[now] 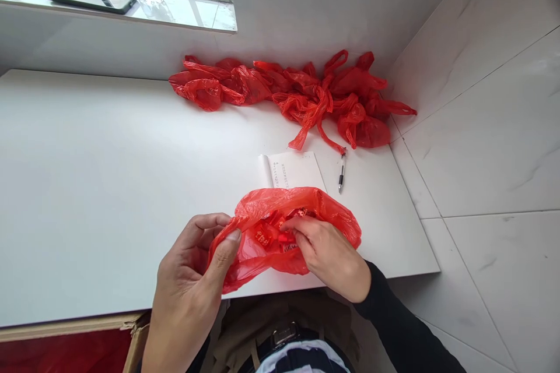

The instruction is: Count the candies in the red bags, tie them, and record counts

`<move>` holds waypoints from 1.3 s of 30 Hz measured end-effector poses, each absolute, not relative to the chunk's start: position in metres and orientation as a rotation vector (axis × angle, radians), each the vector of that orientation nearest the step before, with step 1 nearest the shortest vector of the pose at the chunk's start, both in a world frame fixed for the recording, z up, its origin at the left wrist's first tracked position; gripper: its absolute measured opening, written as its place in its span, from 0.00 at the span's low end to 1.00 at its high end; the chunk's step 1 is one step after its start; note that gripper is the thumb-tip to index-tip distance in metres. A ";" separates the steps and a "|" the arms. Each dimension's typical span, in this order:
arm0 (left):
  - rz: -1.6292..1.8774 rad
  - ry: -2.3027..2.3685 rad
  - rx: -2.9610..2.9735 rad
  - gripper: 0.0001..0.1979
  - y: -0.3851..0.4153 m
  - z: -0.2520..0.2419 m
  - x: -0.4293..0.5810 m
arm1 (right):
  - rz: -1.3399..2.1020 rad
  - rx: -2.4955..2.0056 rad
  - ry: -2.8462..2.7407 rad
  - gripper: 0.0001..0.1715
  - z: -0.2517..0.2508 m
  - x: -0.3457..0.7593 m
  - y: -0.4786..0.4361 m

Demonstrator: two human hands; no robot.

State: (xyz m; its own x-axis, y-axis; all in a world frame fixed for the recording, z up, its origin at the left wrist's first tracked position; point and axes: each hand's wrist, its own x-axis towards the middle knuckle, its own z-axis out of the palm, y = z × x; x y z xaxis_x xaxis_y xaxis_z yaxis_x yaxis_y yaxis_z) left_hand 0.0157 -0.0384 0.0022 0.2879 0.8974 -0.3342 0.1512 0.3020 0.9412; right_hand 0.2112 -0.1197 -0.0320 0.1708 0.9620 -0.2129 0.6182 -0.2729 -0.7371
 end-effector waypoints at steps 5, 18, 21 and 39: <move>0.672 1.132 1.117 0.17 -0.041 0.004 0.018 | 0.628 -2.203 -1.633 0.20 -0.044 0.201 -0.098; 0.672 1.120 1.142 0.14 -0.042 -0.001 0.017 | 0.832 -2.013 -1.417 0.21 -0.045 0.215 -0.084; 0.663 1.101 1.146 0.14 -0.042 -0.001 0.017 | 0.990 -1.801 -1.122 0.15 -0.035 0.223 -0.094; 0.646 1.213 1.191 0.17 -0.042 -0.004 0.013 | 1.865 -0.645 -0.164 0.09 -0.032 0.233 -0.113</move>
